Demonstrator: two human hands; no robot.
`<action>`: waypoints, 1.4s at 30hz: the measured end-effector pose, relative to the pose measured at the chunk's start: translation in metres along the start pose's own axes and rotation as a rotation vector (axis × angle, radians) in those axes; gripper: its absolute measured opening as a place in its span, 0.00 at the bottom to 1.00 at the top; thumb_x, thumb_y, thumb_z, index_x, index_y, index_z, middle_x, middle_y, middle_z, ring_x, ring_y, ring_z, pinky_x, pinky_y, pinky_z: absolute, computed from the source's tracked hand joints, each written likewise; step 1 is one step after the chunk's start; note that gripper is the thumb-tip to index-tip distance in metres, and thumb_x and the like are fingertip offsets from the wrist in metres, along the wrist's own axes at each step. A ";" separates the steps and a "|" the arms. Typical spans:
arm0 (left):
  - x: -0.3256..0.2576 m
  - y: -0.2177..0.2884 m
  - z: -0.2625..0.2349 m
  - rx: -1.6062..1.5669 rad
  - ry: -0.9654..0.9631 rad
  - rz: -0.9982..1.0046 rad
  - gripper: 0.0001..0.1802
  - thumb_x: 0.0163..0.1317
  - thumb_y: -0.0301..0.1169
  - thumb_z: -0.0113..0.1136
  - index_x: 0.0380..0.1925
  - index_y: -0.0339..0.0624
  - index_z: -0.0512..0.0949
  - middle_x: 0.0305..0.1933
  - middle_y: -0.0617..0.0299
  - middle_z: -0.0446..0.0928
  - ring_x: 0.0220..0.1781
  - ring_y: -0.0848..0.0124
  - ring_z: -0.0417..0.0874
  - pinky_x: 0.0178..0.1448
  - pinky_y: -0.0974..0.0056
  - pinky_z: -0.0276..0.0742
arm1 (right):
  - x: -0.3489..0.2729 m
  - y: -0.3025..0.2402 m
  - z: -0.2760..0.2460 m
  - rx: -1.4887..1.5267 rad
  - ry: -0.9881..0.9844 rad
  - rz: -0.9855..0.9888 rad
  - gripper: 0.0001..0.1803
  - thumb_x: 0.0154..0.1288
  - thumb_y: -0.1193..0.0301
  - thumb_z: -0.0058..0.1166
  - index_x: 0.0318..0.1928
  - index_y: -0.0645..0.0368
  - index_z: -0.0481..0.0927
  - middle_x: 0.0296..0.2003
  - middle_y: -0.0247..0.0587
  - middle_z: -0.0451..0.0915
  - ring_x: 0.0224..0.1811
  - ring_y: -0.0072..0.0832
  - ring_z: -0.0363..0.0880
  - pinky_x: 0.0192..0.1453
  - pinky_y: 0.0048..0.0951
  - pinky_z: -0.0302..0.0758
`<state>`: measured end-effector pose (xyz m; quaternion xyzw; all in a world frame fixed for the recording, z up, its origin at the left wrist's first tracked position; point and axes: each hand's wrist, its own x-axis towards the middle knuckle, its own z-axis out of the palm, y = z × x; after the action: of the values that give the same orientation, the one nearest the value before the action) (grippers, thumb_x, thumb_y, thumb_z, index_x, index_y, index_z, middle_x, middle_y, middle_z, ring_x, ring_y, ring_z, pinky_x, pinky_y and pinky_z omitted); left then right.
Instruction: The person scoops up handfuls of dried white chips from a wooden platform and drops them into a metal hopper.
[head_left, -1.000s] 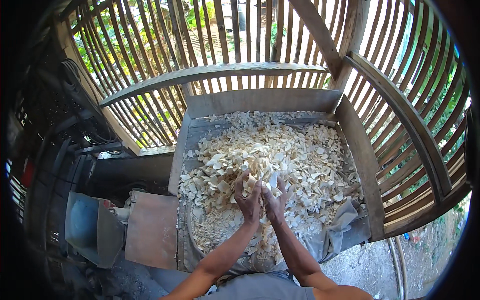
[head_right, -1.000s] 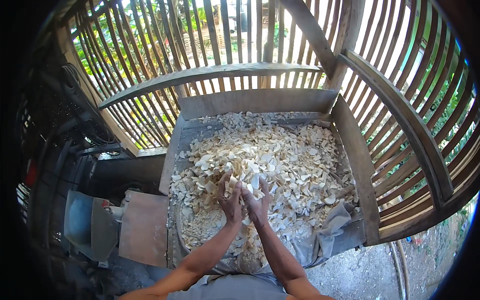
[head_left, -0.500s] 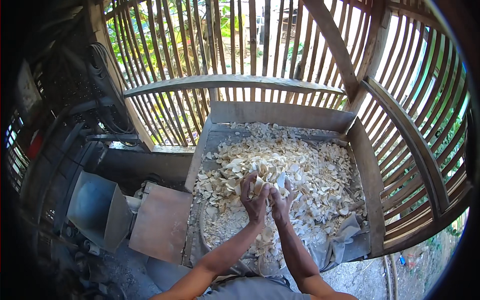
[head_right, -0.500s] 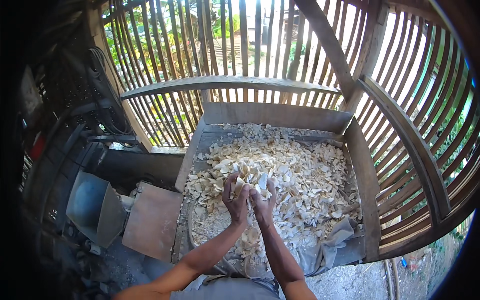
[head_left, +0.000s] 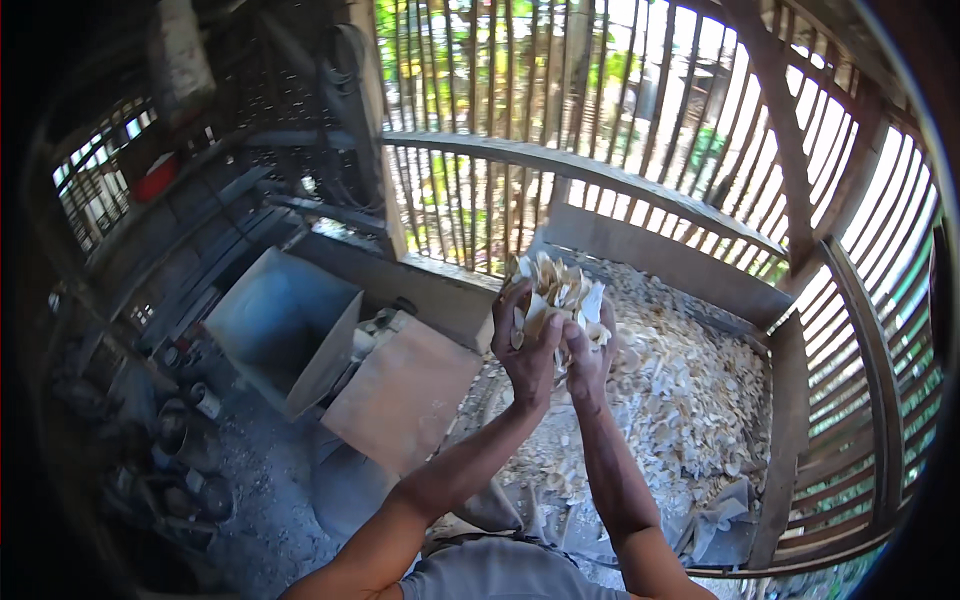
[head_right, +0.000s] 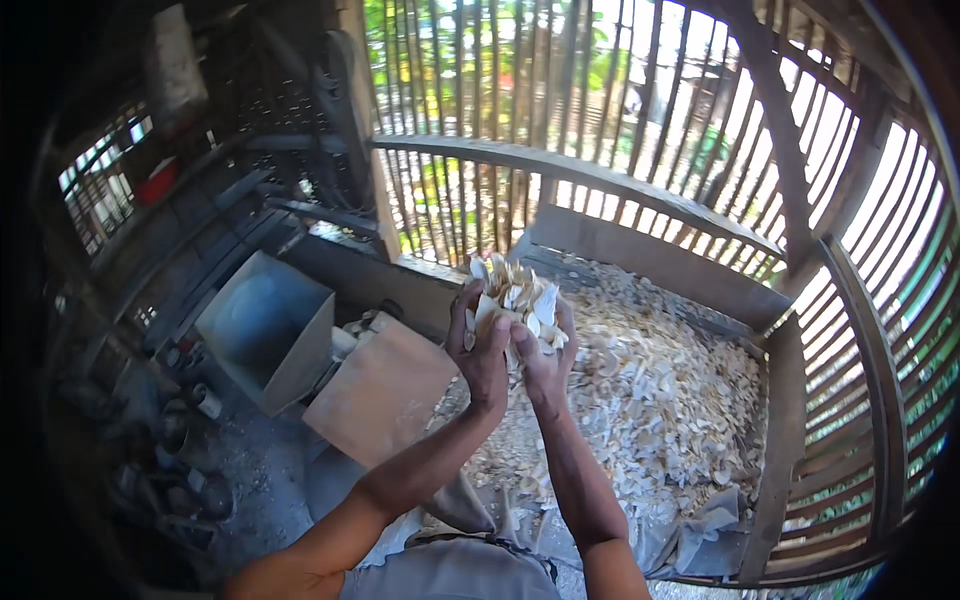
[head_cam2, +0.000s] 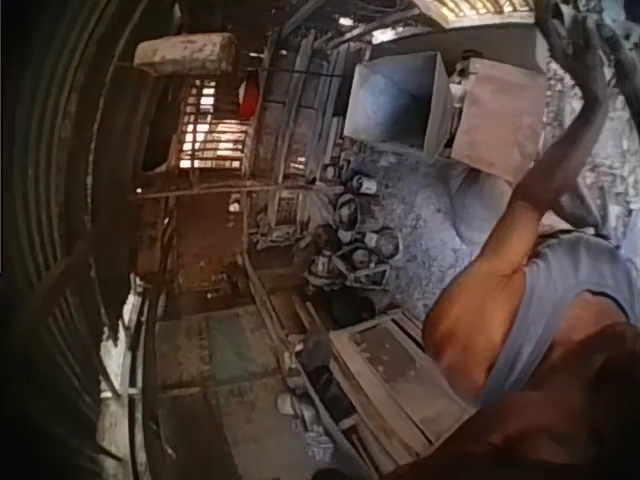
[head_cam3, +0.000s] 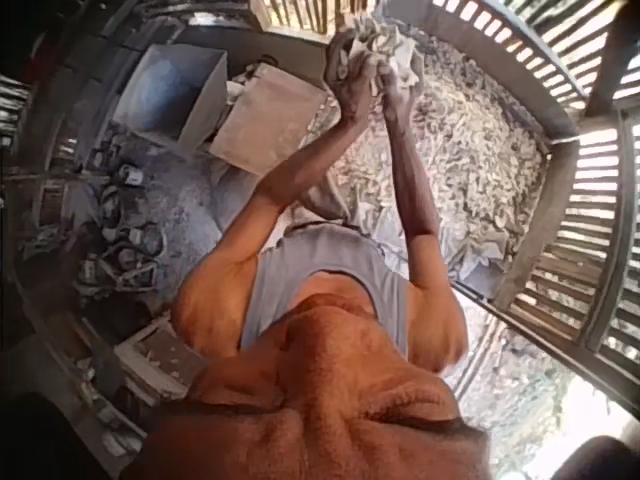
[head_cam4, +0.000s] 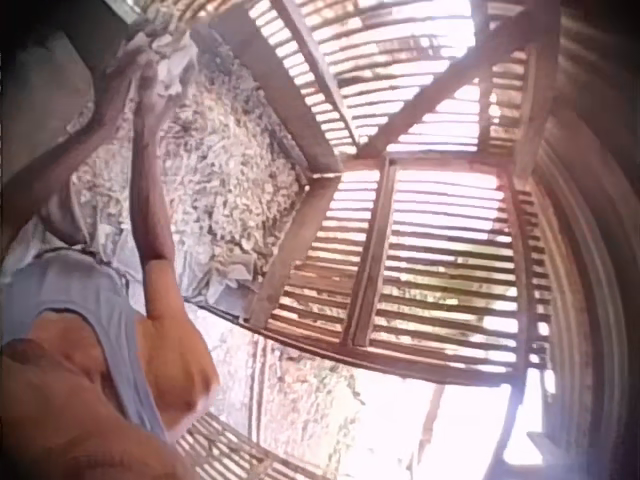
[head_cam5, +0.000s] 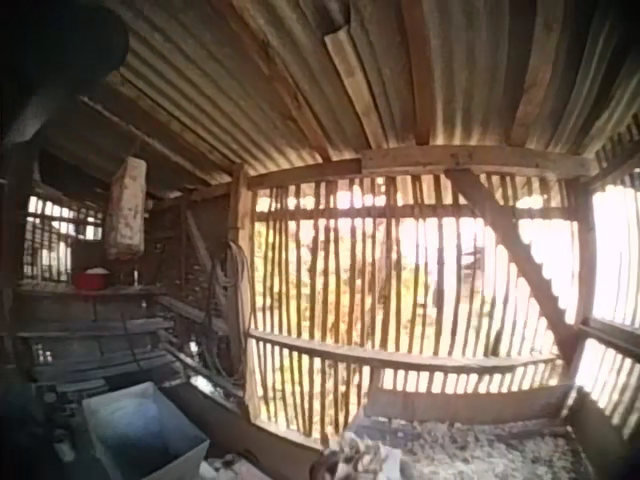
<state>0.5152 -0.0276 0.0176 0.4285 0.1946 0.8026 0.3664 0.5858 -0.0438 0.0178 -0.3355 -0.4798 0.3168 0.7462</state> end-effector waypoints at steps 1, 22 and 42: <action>0.018 0.010 -0.008 0.052 0.020 0.040 0.28 0.57 0.29 0.63 0.58 0.33 0.72 0.60 0.55 0.71 0.63 0.65 0.71 0.69 0.59 0.64 | 0.009 -0.003 0.020 0.033 -0.058 -0.018 0.41 0.56 0.48 0.69 0.58 0.67 0.70 0.50 0.41 0.77 0.52 0.27 0.75 0.57 0.30 0.72; 0.188 0.161 -0.307 0.573 0.431 -0.090 0.16 0.50 0.32 0.74 0.39 0.41 0.82 0.42 0.62 0.82 0.41 0.75 0.80 0.48 0.69 0.74 | -0.002 0.094 0.344 0.027 -0.767 0.383 0.32 0.47 0.59 0.72 0.50 0.61 0.76 0.42 0.42 0.84 0.46 0.27 0.82 0.51 0.29 0.76; 0.183 0.164 -0.312 0.858 0.099 -0.167 0.13 0.48 0.26 0.71 0.36 0.39 0.81 0.37 0.61 0.83 0.39 0.75 0.82 0.45 0.68 0.77 | 0.005 0.087 0.330 -0.446 -0.748 -0.131 0.25 0.51 0.65 0.67 0.50 0.51 0.76 0.43 0.43 0.82 0.49 0.46 0.81 0.52 0.44 0.76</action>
<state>0.1206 0.0034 0.0465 0.4857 0.5617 0.6362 0.2091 0.2677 0.0753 0.0536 -0.3195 -0.7939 0.2572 0.4489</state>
